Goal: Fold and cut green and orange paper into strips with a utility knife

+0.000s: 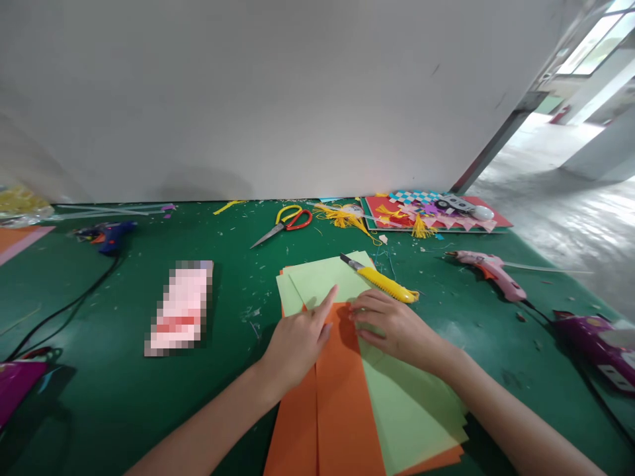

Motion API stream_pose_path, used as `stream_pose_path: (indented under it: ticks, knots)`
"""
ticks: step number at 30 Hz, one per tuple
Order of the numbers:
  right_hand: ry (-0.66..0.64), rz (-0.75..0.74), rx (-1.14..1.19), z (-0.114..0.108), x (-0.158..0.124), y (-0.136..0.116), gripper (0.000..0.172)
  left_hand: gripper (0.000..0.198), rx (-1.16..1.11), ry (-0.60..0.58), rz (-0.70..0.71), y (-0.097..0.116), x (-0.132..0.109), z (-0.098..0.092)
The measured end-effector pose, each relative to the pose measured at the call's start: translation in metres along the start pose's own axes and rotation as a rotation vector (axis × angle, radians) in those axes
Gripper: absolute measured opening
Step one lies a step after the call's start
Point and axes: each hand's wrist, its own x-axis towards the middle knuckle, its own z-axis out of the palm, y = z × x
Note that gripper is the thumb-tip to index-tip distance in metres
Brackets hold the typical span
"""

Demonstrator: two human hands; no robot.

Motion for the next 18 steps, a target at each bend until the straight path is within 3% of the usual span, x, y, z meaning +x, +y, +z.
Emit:
stream_pose_path:
  ticks: [5, 15, 18]
  knots:
    - [-0.069, 0.020, -0.036, -0.005, -0.002, -0.005, 0.024, 0.057, 0.038, -0.013, 0.023, 0.001, 0.000, 0.000]
    - [-0.250, 0.177, -0.073, -0.005, -0.009, -0.020, 0.090, 0.058, 0.065, 0.015, 0.023, 0.002, 0.001, 0.001]
    - [-0.256, 0.185, -0.051, -0.002, -0.010, -0.019, 0.089, 0.058, 0.075, 0.014, 0.035, 0.002, 0.001, 0.001]
